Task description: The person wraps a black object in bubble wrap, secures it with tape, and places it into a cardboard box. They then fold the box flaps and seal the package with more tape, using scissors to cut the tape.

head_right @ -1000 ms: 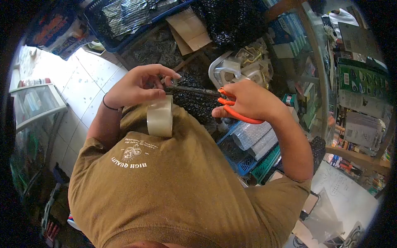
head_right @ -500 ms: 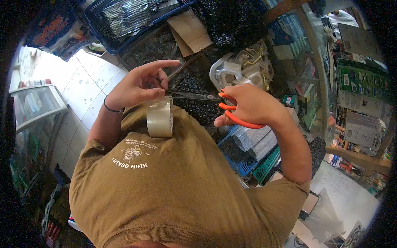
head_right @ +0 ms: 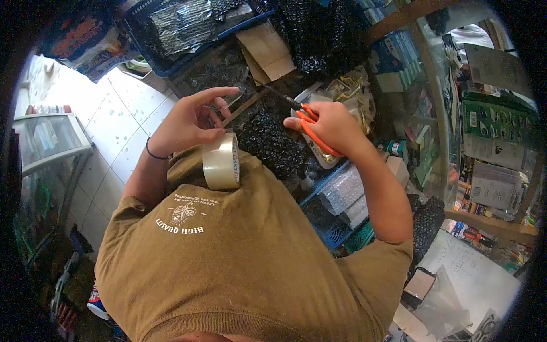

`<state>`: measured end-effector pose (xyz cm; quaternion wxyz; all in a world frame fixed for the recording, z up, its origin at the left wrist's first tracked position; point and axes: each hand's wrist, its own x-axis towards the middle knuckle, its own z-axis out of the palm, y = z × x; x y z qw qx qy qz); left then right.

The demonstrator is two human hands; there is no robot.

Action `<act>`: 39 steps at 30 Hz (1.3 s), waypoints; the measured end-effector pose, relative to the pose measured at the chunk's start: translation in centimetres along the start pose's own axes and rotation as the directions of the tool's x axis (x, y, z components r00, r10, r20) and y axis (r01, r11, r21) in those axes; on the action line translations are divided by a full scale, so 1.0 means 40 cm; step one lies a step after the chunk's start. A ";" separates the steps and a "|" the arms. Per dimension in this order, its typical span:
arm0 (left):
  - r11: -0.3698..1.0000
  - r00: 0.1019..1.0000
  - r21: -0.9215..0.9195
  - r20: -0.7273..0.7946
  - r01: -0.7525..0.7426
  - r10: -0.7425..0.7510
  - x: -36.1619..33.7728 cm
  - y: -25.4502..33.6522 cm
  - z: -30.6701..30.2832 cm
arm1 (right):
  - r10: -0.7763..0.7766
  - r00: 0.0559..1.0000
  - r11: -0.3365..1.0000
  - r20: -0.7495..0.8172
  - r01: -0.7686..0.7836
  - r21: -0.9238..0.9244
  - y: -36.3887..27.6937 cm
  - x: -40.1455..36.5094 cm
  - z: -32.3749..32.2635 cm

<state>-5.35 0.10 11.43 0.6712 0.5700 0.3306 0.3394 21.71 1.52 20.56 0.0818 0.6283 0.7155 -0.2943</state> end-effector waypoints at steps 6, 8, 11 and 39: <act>0.999 0.993 0.040 -0.113 -0.035 0.039 -0.021 -0.004 0.010 | 0.088 0.992 0.996 0.088 -0.087 -0.010 0.000 0.091 0.064; 0.998 0.991 0.052 -0.130 -0.033 0.039 -0.027 -0.007 0.009 | 0.128 0.985 0.990 0.120 -0.133 0.038 -0.008 0.114 0.082; 0.997 0.992 0.072 -0.121 -0.029 0.038 -0.032 -0.005 0.001 | 0.155 0.979 0.987 0.131 -0.158 0.016 -0.032 0.156 0.099; 1.000 0.987 -0.005 -0.162 -0.004 0.003 -0.055 -0.030 -0.033 | -0.006 0.977 0.939 -0.212 0.078 0.334 -0.110 0.250 0.253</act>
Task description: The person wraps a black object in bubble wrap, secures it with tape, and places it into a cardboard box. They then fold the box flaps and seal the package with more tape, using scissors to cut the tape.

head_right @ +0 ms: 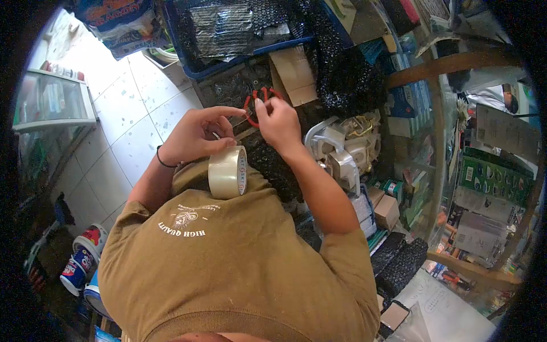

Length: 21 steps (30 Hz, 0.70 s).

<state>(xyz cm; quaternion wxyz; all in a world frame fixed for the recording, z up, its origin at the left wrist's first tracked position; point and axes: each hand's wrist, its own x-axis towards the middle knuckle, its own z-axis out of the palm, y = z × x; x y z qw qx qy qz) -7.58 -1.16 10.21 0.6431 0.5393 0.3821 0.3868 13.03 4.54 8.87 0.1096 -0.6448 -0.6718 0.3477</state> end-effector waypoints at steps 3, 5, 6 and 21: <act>1.000 1.000 -0.020 -0.008 -0.004 0.004 0.008 -0.012 -0.004 | 0.074 0.910 0.854 0.408 -0.269 0.445 -0.032 -0.145 -0.081; 1.000 1.000 -0.025 0.007 -0.005 0.005 0.014 -0.015 -0.005 | 0.023 0.915 0.874 0.402 -0.214 0.437 -0.087 -0.237 -0.084; 1.000 1.000 -0.027 0.012 -0.009 0.009 0.017 -0.017 -0.001 | -0.023 0.927 0.915 0.375 -0.131 0.381 -0.096 -0.259 -0.078; 0.966 0.993 -0.239 0.092 0.096 -0.076 0.025 0.006 -0.043 | -0.225 0.920 0.906 0.321 0.077 0.416 -0.118 -0.252 -0.057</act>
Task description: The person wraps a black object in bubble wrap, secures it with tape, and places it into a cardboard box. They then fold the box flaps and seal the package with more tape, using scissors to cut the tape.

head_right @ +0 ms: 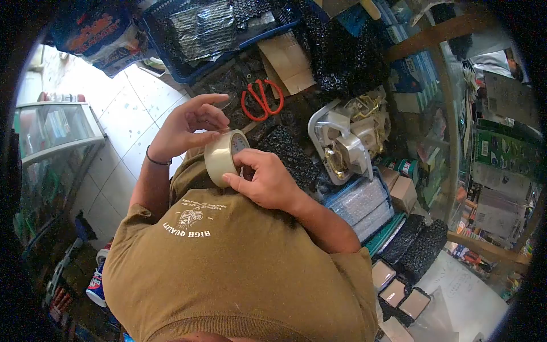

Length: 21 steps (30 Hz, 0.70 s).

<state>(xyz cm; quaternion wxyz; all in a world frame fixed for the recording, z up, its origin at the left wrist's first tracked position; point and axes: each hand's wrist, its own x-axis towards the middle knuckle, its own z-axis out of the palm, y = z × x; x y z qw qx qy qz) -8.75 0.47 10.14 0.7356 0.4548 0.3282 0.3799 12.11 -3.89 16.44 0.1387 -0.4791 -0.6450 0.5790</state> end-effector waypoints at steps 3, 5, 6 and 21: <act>0.999 0.999 0.025 0.014 -0.030 0.029 0.001 -0.004 -0.011 | -0.035 0.999 0.998 0.012 0.036 -0.052 -0.006 0.008 -0.005; 0.999 0.999 0.020 0.004 -0.040 0.040 0.001 -0.012 -0.018 | -0.045 0.999 0.995 0.016 0.046 -0.092 -0.008 0.011 -0.009; 0.999 0.999 0.015 -0.005 -0.047 0.047 0.001 -0.013 -0.021 | -0.053 0.998 0.990 0.019 0.055 -0.128 -0.009 0.013 -0.010; 0.981 0.838 0.032 -0.514 -0.193 0.182 -0.016 0.001 -0.089 | -0.134 0.988 0.578 0.079 0.143 -0.803 0.161 0.268 0.008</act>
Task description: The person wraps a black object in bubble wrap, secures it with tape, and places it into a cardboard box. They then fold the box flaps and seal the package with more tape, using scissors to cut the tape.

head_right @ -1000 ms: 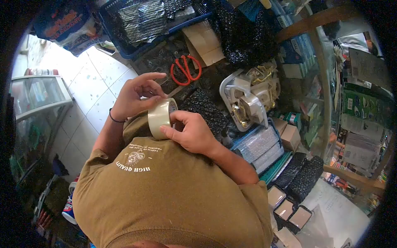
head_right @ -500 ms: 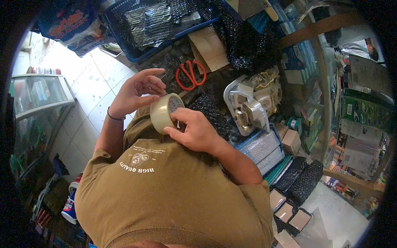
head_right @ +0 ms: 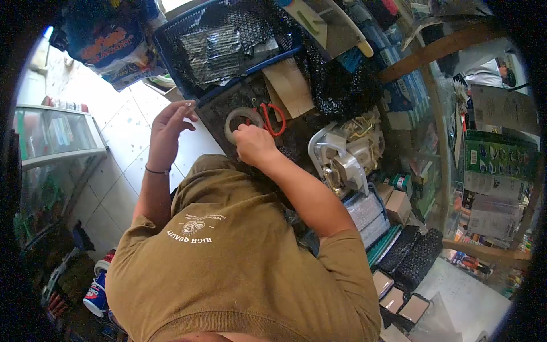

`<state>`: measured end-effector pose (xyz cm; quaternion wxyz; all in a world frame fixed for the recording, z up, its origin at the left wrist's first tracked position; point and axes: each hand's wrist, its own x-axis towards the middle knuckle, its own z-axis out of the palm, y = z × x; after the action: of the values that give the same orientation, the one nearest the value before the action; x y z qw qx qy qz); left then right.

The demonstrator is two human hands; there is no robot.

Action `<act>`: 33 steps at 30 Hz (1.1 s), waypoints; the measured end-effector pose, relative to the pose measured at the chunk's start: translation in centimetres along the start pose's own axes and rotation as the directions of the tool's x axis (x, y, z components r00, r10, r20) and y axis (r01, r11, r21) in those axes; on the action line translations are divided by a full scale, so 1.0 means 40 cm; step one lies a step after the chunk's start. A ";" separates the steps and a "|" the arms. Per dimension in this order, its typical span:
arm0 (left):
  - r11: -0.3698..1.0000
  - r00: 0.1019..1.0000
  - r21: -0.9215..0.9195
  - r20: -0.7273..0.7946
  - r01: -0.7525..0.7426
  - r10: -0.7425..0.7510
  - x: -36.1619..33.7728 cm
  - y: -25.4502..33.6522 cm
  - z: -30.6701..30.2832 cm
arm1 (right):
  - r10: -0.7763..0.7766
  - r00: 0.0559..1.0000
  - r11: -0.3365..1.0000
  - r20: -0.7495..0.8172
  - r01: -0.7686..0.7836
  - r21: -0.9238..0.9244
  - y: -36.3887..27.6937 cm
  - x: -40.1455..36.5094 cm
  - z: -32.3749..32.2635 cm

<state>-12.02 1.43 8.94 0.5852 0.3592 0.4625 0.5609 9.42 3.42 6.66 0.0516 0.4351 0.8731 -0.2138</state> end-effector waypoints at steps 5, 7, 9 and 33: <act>0.998 0.998 -0.035 0.029 0.053 -0.052 0.001 -0.010 0.039 | 0.038 0.993 0.996 -0.109 -0.029 0.082 0.005 -0.023 0.026; 0.997 0.996 -0.045 0.067 0.059 -0.056 0.005 -0.005 0.064 | 0.062 0.969 0.981 -0.241 -0.015 0.192 0.001 -0.055 -0.007; 0.996 0.980 -0.016 0.177 0.090 -0.086 0.012 -0.006 0.094 | 0.400 0.890 0.621 -0.219 -0.087 0.779 -0.017 -0.090 -0.068; 0.632 0.983 0.762 0.182 -0.144 0.005 0.048 0.034 0.135 | 0.877 0.323 0.189 -0.356 0.449 0.873 -0.012 -0.337 -0.039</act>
<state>-7.45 4.00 11.64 0.3875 0.6378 0.5932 0.3021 17.52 -6.12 11.94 -0.6713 0.5566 0.2871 -0.3963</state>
